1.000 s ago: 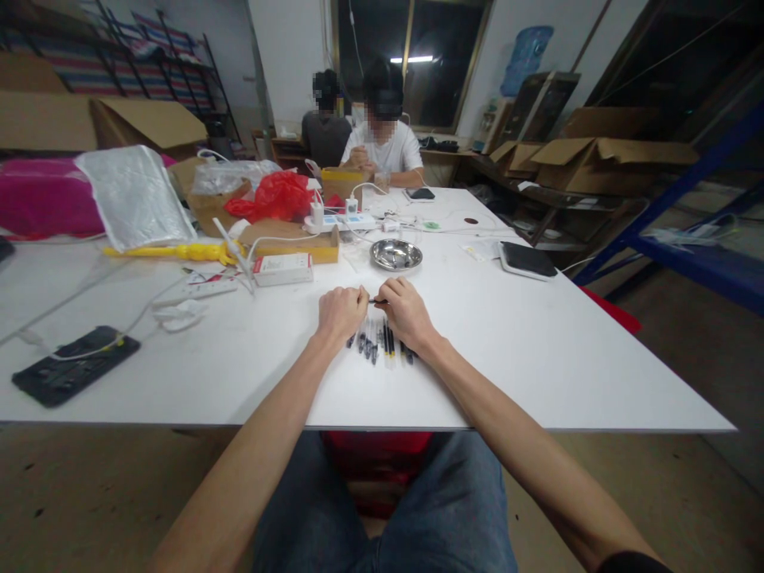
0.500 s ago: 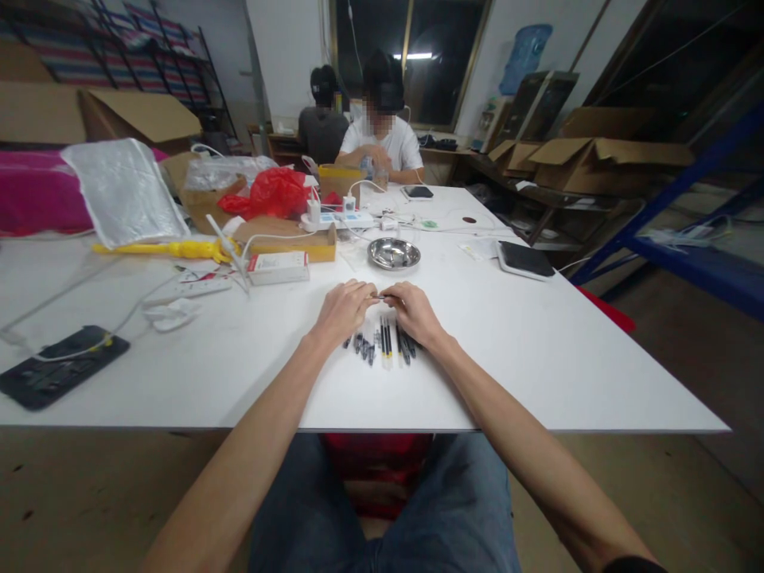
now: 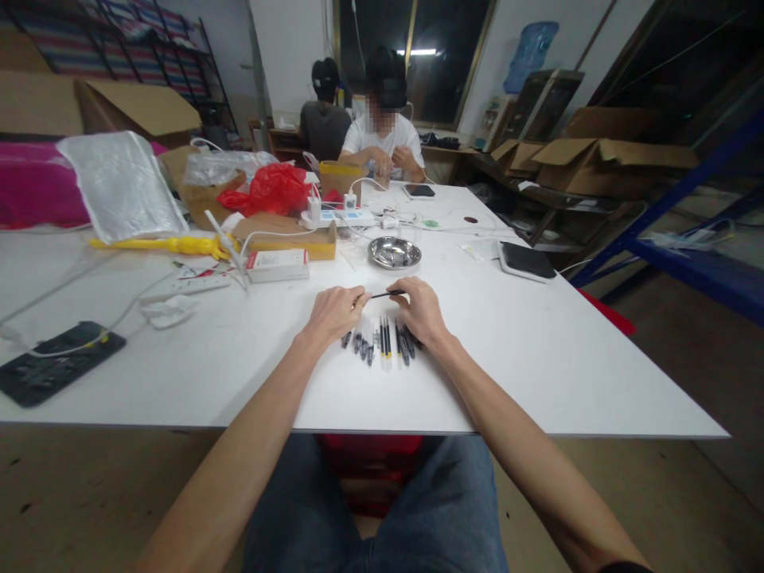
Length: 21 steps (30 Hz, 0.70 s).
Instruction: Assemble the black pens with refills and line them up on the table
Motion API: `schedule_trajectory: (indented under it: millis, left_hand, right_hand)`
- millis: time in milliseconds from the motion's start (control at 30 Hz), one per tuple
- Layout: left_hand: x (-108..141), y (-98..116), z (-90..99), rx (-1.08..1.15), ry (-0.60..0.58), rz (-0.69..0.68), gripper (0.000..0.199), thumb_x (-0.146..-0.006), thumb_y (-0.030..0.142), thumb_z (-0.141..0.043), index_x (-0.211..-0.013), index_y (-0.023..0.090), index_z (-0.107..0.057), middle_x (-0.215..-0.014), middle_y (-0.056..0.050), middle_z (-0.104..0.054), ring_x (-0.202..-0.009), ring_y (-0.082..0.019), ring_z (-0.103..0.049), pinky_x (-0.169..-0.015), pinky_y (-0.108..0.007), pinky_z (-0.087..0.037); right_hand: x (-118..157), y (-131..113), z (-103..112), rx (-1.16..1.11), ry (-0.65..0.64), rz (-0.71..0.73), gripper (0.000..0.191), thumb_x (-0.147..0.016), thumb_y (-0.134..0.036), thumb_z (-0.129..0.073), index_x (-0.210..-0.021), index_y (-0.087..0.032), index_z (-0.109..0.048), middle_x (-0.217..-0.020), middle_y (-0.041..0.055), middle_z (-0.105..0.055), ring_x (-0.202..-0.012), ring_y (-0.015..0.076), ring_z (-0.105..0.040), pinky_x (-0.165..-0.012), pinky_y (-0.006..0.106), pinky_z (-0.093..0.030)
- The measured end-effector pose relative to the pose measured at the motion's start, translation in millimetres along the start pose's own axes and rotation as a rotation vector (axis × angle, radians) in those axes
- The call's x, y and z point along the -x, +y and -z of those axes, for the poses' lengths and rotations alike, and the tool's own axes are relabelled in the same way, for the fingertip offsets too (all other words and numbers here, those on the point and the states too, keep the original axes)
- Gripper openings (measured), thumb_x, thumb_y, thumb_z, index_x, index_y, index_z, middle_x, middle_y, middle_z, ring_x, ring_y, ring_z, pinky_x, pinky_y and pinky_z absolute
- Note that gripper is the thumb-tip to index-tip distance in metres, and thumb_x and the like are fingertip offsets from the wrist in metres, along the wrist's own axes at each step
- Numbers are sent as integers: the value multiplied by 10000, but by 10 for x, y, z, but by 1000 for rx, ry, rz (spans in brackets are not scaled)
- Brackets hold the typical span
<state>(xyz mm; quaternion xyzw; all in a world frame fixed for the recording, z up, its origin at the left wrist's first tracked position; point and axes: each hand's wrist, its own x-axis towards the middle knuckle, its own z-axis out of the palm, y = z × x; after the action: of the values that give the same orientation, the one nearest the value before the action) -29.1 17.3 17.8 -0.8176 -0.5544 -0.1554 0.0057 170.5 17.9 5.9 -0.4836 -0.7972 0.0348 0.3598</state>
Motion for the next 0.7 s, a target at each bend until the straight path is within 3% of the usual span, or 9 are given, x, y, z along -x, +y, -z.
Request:
schedule_trajectory:
  millis: [67, 133, 267, 433, 700]
  left_hand:
    - [-4, 6, -19, 1, 9, -16, 431, -1018, 530, -383, -963, 249, -706, -868, -66, -750, -872, -242, -692, -699, -289, -395]
    - [-6, 18, -36, 12, 25, -20, 415, -1019, 534, -388, -1046, 255, -694, -871, -60, -749, -876, -239, -692, -712, -285, -397]
    - [-7, 37, -47, 79, 86, -82, 346, -1051, 418, -354, -1172, 270, -642, -971, -43, -743, -951, -216, -675, -762, -285, -406]
    - [-17, 29, -42, 85, 91, -184, 276, -1031, 288, -386, -1037, 236, -657, -979, -55, -701, -1002, -221, -617, -832, -310, -414]
    - [-24, -115, 14, 109, 222, -12, 246, -965, 161, -411, -917, 223, -644, -922, -64, -670, -957, -230, -594, -802, -327, -407]
  right_hand:
    - [4, -28, -4, 35, -53, 29, 202, -913, -66, -533, -998, -171, -684, -959, 95, -694, -949, 261, -585, -863, 374, -421]
    - [6, -73, -10, 82, -80, 49, 233, -917, -50, -489, -1014, -152, -674, -963, 113, -684, -957, 273, -563, -868, 379, -410]
    - [3, -143, -11, 110, -99, 69, 336, -885, 5, -437, -1103, -149, -641, -999, 116, -655, -959, 275, -523, -838, 372, -393]
    - [-6, -102, -19, 89, -103, 72, 153, -986, -169, -489, -998, -180, -641, -950, 96, -644, -915, 261, -520, -810, 364, -382]
    - [-31, 113, 84, -132, 134, -34, 134, -928, -137, -487, -856, -191, -585, -872, 67, -634, -834, 224, -557, -774, 328, -410]
